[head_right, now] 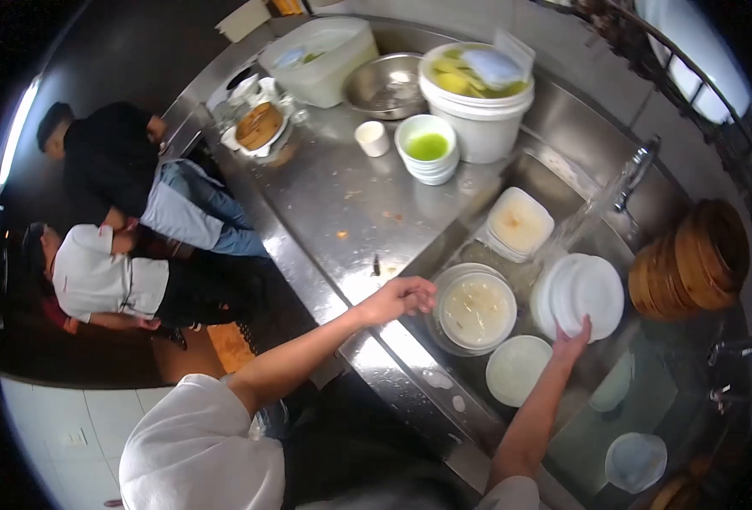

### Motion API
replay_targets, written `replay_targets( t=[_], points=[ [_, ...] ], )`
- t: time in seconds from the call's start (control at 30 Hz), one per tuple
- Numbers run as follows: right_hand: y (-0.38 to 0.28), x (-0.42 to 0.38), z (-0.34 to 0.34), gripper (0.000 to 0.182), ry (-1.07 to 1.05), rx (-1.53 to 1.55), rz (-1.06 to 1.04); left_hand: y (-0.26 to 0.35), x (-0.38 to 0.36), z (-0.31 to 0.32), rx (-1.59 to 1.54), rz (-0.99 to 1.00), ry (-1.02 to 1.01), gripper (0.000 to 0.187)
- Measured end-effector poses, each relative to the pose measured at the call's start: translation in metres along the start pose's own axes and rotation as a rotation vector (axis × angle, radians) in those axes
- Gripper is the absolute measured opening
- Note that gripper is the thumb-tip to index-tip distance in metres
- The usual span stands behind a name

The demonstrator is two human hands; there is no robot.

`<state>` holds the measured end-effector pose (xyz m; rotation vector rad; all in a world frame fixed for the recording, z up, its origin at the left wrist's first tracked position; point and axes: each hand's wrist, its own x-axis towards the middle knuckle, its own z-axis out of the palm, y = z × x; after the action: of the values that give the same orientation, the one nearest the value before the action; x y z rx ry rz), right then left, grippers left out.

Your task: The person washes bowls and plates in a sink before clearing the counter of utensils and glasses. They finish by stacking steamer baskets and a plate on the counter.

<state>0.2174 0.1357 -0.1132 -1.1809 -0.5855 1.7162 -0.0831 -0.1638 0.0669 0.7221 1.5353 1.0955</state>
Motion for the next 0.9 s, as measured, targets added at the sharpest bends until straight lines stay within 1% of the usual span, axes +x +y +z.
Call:
replay_targets(
  t=[0.03, 0.1, 0.13, 0.2, 0.3, 0.33, 0.4, 0.47, 0.5, 0.6, 0.67, 0.73, 0.77, 0.8, 0.83, 0.87, 0.9],
  points=[
    [0.016, 0.032, -0.030, 0.068, -0.082, -0.154, -0.109, 0.001, -0.014, -0.012, -0.013, -0.018, 0.082, 0.029],
    [0.004, 0.058, -0.047, 0.070, -0.123, -0.170, 0.148, 0.003, -0.034, -0.040, -0.044, -0.008, 0.201, 0.029],
    [-0.023, 0.055, -0.047, 0.071, -0.079, -0.041, 0.523, 0.000, -0.042, -0.053, -0.066, 0.014, 0.239, 0.029],
    [-0.046, 0.023, -0.049, 0.056, -0.048, -0.413, 0.437, -0.009, -0.053, -0.076, -0.104, 0.030, 0.321, 0.028],
    [-0.063, 0.012, -0.028, 0.046, -0.080, -0.608, 0.270, -0.020, -0.058, -0.109, -0.122, 0.048, 0.457, 0.026],
    [-0.065, 0.001, -0.007, 0.041, -0.128, -0.565, 0.223, -0.019, -0.058, -0.117, -0.101, 0.043, 0.493, 0.026],
    [-0.066, -0.034, 0.075, 0.032, -0.227, -0.478, 0.124, -0.015, -0.058, -0.136, -0.062, 0.037, 0.566, 0.026],
    [-0.049, -0.022, 0.127, 0.027, -0.300, -0.317, 0.147, -0.013, -0.057, -0.165, 0.047, 0.099, 0.607, 0.025],
    [-0.040, -0.020, 0.144, 0.026, -0.334, -0.235, 0.160, -0.014, -0.056, -0.183, 0.115, 0.132, 0.633, 0.024],
    [-0.021, -0.005, 0.174, 0.020, -0.355, -0.176, 0.206, -0.006, -0.067, -0.247, 0.247, 0.217, 0.757, 0.024],
    [-0.003, -0.007, 0.175, 0.018, -0.244, -0.302, 0.162, -0.003, -0.078, -0.308, 0.283, 0.276, 0.830, 0.025],
    [0.024, 0.001, 0.153, 0.018, -0.124, -0.443, 0.147, -0.011, -0.084, -0.390, 0.295, 0.330, 0.891, 0.024],
    [0.034, -0.015, 0.152, 0.019, -0.046, -0.475, 0.062, -0.008, -0.087, -0.434, 0.323, 0.386, 0.943, 0.020],
    [0.042, -0.035, 0.154, 0.020, 0.036, -0.505, -0.021, 0.006, -0.093, -0.472, 0.491, 0.342, 1.027, 0.017],
    [0.050, -0.060, 0.164, 0.021, 0.128, -0.480, -0.102, 0.019, -0.096, -0.512, 0.597, 0.312, 1.074, 0.017],
    [0.052, -0.085, 0.176, 0.021, 0.220, -0.454, -0.188, 0.018, -0.088, -0.566, 0.646, 0.329, 1.123, 0.017],
    [0.062, -0.112, 0.194, 0.022, 0.303, -0.502, -0.295, 0.022, -0.080, -0.615, 0.760, 0.342, 1.185, 0.018]
  ],
)
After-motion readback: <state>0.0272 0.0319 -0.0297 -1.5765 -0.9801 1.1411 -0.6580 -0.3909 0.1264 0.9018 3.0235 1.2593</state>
